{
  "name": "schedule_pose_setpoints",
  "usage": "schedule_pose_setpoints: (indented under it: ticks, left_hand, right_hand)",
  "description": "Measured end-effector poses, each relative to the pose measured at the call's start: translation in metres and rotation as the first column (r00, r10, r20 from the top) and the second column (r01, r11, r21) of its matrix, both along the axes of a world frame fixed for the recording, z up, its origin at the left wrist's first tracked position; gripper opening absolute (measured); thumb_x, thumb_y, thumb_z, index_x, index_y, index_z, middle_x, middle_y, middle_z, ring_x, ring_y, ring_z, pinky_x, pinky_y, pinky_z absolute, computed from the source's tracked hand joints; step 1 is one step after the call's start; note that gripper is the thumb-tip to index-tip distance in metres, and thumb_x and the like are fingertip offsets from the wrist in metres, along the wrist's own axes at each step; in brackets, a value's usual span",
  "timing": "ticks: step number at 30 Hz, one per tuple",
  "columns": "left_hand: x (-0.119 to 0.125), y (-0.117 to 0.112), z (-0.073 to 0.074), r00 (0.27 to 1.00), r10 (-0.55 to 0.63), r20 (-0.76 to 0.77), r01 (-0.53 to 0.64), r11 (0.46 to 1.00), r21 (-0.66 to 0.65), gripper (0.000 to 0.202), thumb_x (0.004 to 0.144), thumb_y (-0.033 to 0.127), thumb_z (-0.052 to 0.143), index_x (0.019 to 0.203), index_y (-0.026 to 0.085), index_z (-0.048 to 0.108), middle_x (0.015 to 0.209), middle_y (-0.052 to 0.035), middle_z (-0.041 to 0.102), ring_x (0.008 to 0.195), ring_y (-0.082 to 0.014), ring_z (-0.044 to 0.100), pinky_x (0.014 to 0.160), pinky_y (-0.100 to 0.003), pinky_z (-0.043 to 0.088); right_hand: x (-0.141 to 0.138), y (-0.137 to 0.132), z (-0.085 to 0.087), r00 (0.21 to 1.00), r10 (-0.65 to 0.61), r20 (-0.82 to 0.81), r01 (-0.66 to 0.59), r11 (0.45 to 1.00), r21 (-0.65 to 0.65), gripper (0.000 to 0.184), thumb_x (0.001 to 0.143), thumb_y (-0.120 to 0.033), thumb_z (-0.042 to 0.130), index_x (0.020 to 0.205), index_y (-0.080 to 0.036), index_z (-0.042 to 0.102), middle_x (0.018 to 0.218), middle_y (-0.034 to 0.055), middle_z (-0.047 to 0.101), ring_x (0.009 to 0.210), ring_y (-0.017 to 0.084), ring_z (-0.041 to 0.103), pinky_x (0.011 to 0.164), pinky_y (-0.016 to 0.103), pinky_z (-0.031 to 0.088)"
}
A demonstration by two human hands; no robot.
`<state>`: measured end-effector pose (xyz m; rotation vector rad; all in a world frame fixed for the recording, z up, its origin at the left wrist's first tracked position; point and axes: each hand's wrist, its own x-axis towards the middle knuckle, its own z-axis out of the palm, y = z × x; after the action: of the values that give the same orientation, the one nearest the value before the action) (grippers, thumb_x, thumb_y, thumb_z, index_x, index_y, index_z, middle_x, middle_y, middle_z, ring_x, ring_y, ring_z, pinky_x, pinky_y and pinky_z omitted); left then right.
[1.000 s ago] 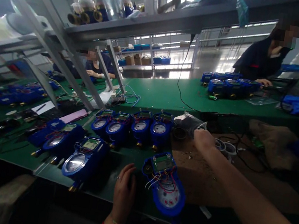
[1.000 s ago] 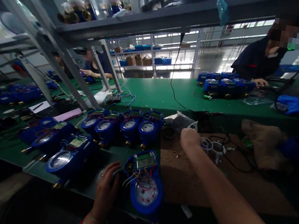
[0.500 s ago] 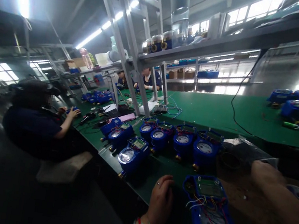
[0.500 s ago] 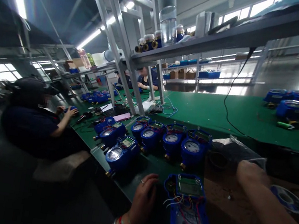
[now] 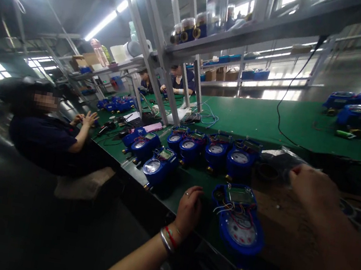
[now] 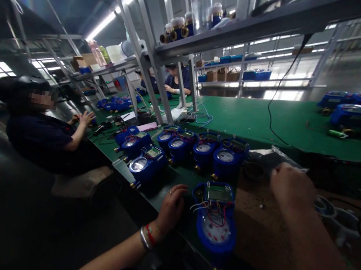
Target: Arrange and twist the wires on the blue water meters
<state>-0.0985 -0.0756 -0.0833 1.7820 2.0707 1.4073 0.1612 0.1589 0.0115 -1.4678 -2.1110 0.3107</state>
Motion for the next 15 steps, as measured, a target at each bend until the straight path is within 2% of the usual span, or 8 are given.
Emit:
schedule_pose_setpoints:
  ticks: [2,4,5,7,9,12,13,15]
  left_hand:
    - [0.0,0.001,0.0,1.0,-0.007,0.024,0.007,1.0,0.002,0.032,0.087,0.002,0.042,0.107,0.02,0.06,0.122,-0.0097,0.059,0.115,-0.0228,0.055,0.1,-0.045,0.046]
    - [0.0,0.0,0.003,0.999,-0.007,0.045,0.007,1.0,0.012,0.031,0.087,0.003,0.043,0.107,0.019,0.061,0.121,-0.0096,0.059,0.115,-0.0227,0.056,0.1,-0.045,0.046]
    - [0.0,0.0,0.006,0.999,-0.003,0.053,0.002,1.0,0.022,0.03,0.087,0.003,0.044,0.106,0.019,0.061,0.12,-0.0093,0.06,0.114,-0.0225,0.056,0.1,-0.045,0.046]
    - [0.001,-0.003,0.017,0.998,0.018,0.061,-0.021,0.999,0.049,0.028,0.087,0.004,0.045,0.104,0.019,0.062,0.118,-0.0088,0.061,0.111,-0.0216,0.058,0.098,-0.043,0.047]
    - [0.003,-0.008,0.035,0.997,0.055,0.057,-0.059,0.995,0.083,0.025,0.089,0.006,0.046,0.104,0.019,0.062,0.115,-0.0082,0.062,0.11,-0.0204,0.059,0.097,-0.04,0.049]
    - [0.012,-0.016,0.07,0.997,0.066,0.038,-0.071,0.986,0.151,0.021,0.091,0.01,0.049,0.105,0.019,0.062,0.116,-0.0078,0.062,0.11,-0.0193,0.059,0.097,-0.038,0.049]
    - [0.016,-0.019,0.082,0.999,0.035,0.03,-0.04,0.983,0.181,0.02,0.091,0.011,0.05,0.106,0.019,0.061,0.116,-0.008,0.063,0.11,-0.0194,0.059,0.098,-0.037,0.049]
    - [0.027,-0.024,0.103,0.998,-0.057,-0.011,0.058,0.974,0.218,0.022,0.092,0.013,0.052,0.111,0.019,0.06,0.116,-0.0089,0.063,0.11,-0.0194,0.059,0.098,-0.037,0.049]
  right_hand:
    - [-0.013,-0.023,0.021,0.994,0.076,0.083,-0.075,0.997,-0.013,0.035,0.091,-0.04,0.04,0.094,-0.015,0.065,0.09,0.0217,0.066,0.079,0.03,0.062,0.065,0.039,0.034]
    - [-0.031,-0.048,0.043,0.979,0.205,-0.013,-0.205,0.977,-0.052,0.032,0.092,-0.042,0.041,0.098,-0.019,0.062,0.094,0.0149,0.068,0.084,0.028,0.063,0.069,0.037,0.038]
    - [-0.039,-0.06,0.051,0.947,0.3,-0.116,-0.31,0.947,-0.084,0.03,0.092,-0.043,0.044,0.098,-0.021,0.061,0.092,0.011,0.069,0.083,0.025,0.063,0.07,0.035,0.041]
    - [-0.049,-0.082,0.06,0.845,0.454,-0.283,-0.503,0.854,-0.135,0.029,0.09,-0.046,0.048,0.098,-0.022,0.061,0.09,0.0062,0.069,0.08,0.022,0.064,0.071,0.032,0.046]
    - [-0.054,-0.098,0.06,0.745,0.568,-0.35,-0.645,0.747,-0.16,0.032,0.089,-0.049,0.049,0.102,-0.023,0.063,0.093,0.0051,0.069,0.081,0.022,0.065,0.071,0.031,0.05]
    - [-0.059,-0.112,0.049,0.612,0.72,-0.327,-0.782,0.614,-0.109,0.035,0.091,-0.046,0.047,0.109,-0.024,0.067,0.107,0.0065,0.068,0.095,0.025,0.066,0.078,0.034,0.053]
    - [-0.061,-0.115,0.046,0.577,0.755,-0.312,-0.808,0.584,-0.078,0.036,0.091,-0.044,0.045,0.111,-0.024,0.067,0.111,0.0069,0.067,0.1,0.026,0.065,0.082,0.035,0.053]
    - [-0.063,-0.121,0.041,0.548,0.789,-0.279,-0.827,0.562,-0.034,0.038,0.092,-0.04,0.045,0.118,-0.022,0.065,0.116,0.0077,0.066,0.105,0.026,0.064,0.087,0.036,0.053]
